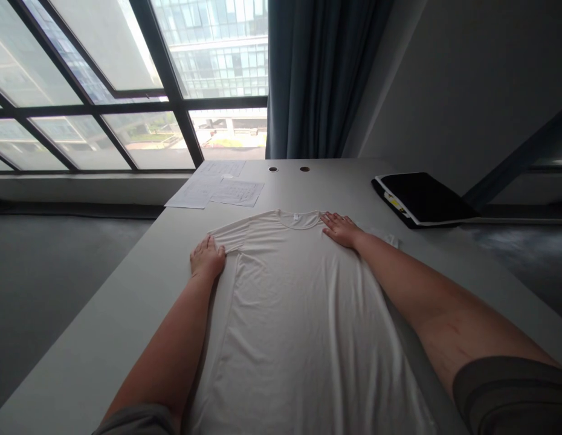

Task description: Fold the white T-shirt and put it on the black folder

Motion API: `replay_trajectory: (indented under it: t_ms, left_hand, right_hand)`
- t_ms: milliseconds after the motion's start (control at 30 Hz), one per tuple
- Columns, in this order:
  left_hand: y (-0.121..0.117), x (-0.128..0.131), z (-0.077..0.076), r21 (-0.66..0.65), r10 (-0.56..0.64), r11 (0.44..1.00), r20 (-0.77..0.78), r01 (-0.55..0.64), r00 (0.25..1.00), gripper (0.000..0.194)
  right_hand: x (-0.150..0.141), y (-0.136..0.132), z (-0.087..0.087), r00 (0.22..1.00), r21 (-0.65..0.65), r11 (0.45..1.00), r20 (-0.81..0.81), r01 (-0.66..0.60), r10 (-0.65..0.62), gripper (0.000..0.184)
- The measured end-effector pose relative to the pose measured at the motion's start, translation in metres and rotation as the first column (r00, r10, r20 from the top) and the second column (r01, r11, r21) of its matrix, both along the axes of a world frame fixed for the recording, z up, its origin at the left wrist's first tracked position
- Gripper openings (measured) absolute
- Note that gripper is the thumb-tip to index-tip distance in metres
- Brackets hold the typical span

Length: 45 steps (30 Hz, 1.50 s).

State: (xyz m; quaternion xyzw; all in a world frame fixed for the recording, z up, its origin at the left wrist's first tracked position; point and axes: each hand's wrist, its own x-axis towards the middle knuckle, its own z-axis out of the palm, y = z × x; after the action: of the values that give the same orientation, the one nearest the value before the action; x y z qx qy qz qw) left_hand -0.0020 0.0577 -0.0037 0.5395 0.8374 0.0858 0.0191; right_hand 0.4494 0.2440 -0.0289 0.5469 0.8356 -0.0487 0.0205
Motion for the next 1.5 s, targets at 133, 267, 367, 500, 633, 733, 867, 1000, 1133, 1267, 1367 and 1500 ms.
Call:
replay_trajectory:
  t_ms: [133,267,367,500,633,733,867,1000,1133,1267,1367,1500]
  left_hand:
    - [0.001,0.000,0.002,0.001,0.008,1.000,0.010,-0.008,1.000,0.067]
    - [0.002,-0.002,-0.001,0.011,0.002,1.000,0.011,-0.003,1.000,0.066]
    - [0.003,-0.004,-0.003,0.022,-0.006,1.000,0.008,0.006,1.000,0.066]
    - [0.004,-0.005,-0.003,0.015,0.003,1.000,-0.001,-0.003,1.000,0.067]
    - [0.004,-0.005,-0.001,0.000,0.002,1.000,-0.009,-0.002,1.000,0.069]
    - [0.004,-0.005,-0.001,0.001,0.003,1.000,-0.014,-0.003,1.000,0.069]
    - [0.004,-0.007,-0.002,0.000,0.006,1.000,-0.023,-0.006,1.000,0.068]
    - [0.006,-0.010,-0.005,0.002,0.009,1.000,-0.029,-0.009,1.000,0.069]
    - [0.010,-0.015,-0.010,-0.003,0.017,1.000,-0.030,-0.017,0.999,0.071]
    - [0.011,-0.017,-0.012,0.004,0.007,1.000,-0.025,-0.006,1.000,0.071]
    - [0.010,-0.017,-0.012,0.009,-0.004,1.000,-0.015,0.005,1.000,0.072]
    - [0.012,-0.017,-0.015,0.025,0.027,0.999,0.001,-0.027,1.000,0.073]
  right_hand:
    - [0.006,-0.001,0.007,1.000,0.017,1.000,0.001,-0.016,0.016,0.070]
    - [0.017,-0.025,0.005,0.982,0.110,0.978,-0.085,0.176,-0.168,0.075]
    - [0.029,-0.049,-0.005,0.949,0.101,0.947,-0.118,0.304,-0.292,0.076]
    - [0.051,-0.064,-0.016,0.913,0.036,0.915,-0.083,0.402,-0.399,0.076]
    - [0.076,-0.060,-0.014,0.917,0.004,0.921,-0.096,0.390,-0.388,0.072]
    - [0.095,-0.059,-0.015,0.920,0.009,0.923,-0.078,0.385,-0.383,0.070]
    - [0.118,-0.061,-0.019,0.900,0.014,0.901,-0.058,0.434,-0.433,0.072]
    - [0.128,-0.062,-0.019,0.849,-0.030,0.849,-0.030,0.527,-0.528,0.076]
    - [0.124,-0.066,-0.014,0.806,-0.030,0.808,-0.044,0.589,-0.590,0.080]
    - [0.119,-0.070,-0.010,0.777,-0.025,0.779,-0.066,0.626,-0.626,0.082]
    - [0.117,-0.074,-0.007,0.762,-0.019,0.765,-0.079,0.644,-0.643,0.081]
    - [0.118,-0.079,-0.003,0.741,0.018,0.744,-0.116,0.668,-0.662,0.076]
